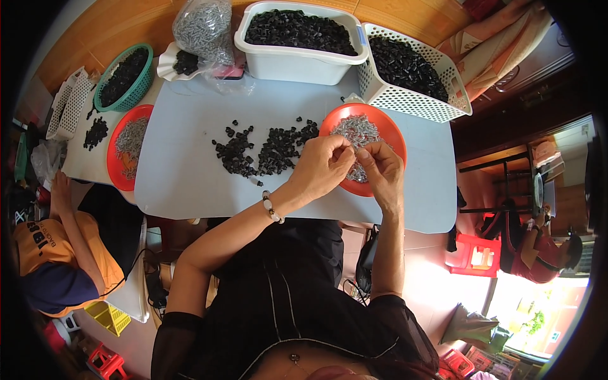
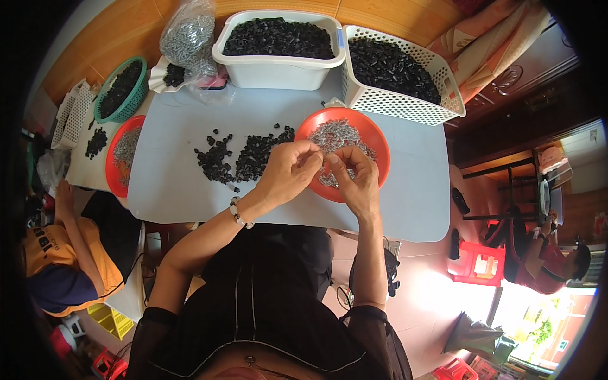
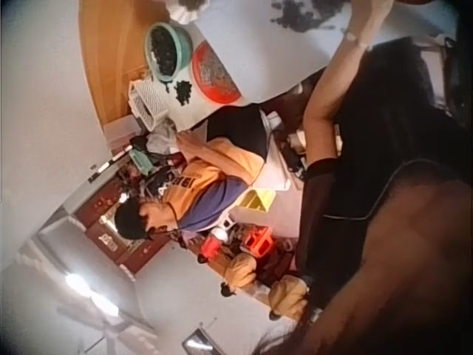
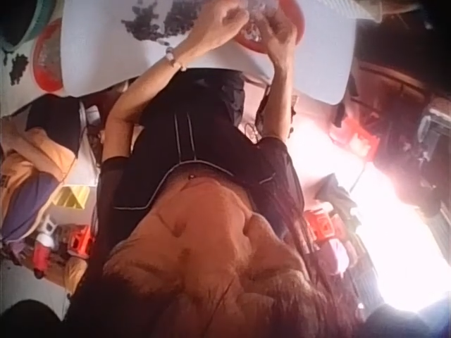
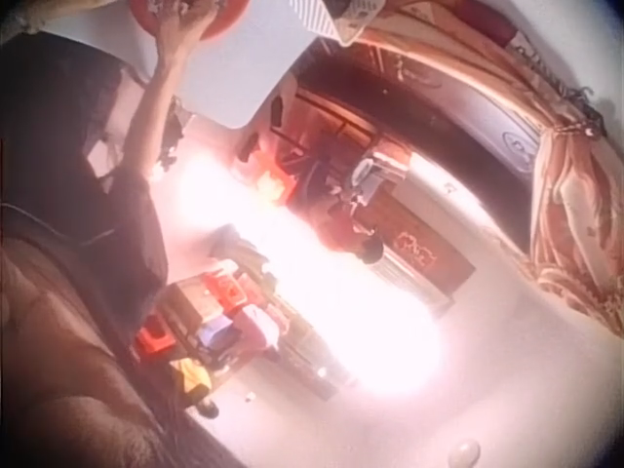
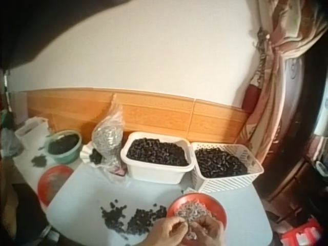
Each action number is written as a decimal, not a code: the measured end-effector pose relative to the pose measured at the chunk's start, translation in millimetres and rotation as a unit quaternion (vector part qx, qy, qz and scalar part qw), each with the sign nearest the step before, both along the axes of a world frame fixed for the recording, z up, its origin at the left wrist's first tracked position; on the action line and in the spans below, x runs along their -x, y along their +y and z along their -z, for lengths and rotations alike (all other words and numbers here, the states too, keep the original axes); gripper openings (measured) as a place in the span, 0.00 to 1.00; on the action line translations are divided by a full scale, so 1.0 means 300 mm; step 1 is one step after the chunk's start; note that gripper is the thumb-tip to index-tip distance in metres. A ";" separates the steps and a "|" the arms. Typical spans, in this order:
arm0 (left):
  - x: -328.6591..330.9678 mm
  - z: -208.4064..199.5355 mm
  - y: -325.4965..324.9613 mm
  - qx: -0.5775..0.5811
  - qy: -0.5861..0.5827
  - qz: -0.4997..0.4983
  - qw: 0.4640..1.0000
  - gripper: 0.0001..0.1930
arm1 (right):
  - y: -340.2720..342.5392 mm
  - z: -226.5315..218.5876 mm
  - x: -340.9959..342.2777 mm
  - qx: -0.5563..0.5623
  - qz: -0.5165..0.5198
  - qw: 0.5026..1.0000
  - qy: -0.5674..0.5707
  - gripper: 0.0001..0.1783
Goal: The person assembles small components by repeatedly picking up plastic pieces and metal pins from trays on the table and pressing them together by hand.
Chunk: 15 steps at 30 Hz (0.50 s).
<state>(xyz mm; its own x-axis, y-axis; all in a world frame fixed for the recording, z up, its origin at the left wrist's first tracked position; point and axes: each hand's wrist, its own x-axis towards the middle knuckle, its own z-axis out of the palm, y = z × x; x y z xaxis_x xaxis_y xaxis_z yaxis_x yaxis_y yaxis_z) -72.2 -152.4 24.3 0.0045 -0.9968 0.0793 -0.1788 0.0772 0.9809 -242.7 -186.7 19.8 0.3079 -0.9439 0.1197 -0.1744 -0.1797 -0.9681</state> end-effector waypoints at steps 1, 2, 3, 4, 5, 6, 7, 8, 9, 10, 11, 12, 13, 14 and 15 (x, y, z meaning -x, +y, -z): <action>0.007 0.010 -0.003 0.001 0.002 0.003 1.000 0.09 | -0.003 0.003 0.002 0.001 0.003 1.000 0.002 0.09; 0.015 0.030 -0.009 0.027 0.022 -0.011 0.999 0.09 | -0.004 0.002 0.003 -0.002 0.006 1.000 -0.005 0.09; 0.019 0.034 -0.012 0.052 0.042 -0.025 0.997 0.09 | -0.006 0.005 0.005 -0.005 0.009 1.000 -0.013 0.08; 0.021 0.038 -0.014 0.052 0.043 -0.023 0.997 0.09 | -0.008 0.009 0.009 -0.004 0.011 1.000 -0.012 0.08; 0.021 0.042 -0.016 0.054 0.043 -0.029 0.997 0.09 | -0.010 0.015 0.014 -0.005 0.017 1.000 -0.007 0.08; 0.020 0.038 -0.015 0.055 0.042 -0.036 0.997 0.09 | -0.011 0.016 0.017 -0.005 0.022 1.000 -0.002 0.08; 0.017 0.034 -0.012 0.055 0.042 -0.035 0.997 0.09 | -0.012 0.015 0.016 -0.005 0.022 1.000 -0.002 0.08; 0.012 0.029 -0.008 0.052 0.030 -0.033 0.998 0.08 | -0.012 0.013 0.011 0.016 0.046 0.999 0.016 0.08; 0.008 0.023 -0.005 0.048 0.019 -0.030 0.998 0.08 | -0.010 0.012 0.008 0.038 0.070 0.996 0.035 0.08; 0.007 0.017 -0.001 0.048 0.019 -0.030 0.998 0.08 | -0.007 0.010 0.006 0.038 0.071 0.996 0.036 0.08; 0.006 0.011 0.006 0.028 0.028 -0.021 0.999 0.08 | -0.002 0.007 0.004 0.038 0.066 0.997 0.010 0.08; 0.007 0.009 0.011 0.008 0.037 -0.012 0.999 0.08 | 0.002 0.005 0.002 0.038 0.062 0.997 -0.015 0.08; 0.008 0.010 0.017 0.006 0.038 -0.012 0.999 0.08 | 0.010 0.003 -0.002 0.037 0.062 0.997 -0.014 0.08; 0.009 0.014 0.024 0.010 0.047 -0.008 0.999 0.09 | 0.020 0.000 -0.007 0.021 0.033 0.999 -0.025 0.07; 0.010 0.012 0.032 0.013 0.056 -0.005 0.998 0.09 | 0.029 -0.005 -0.011 0.006 0.004 0.999 -0.037 0.07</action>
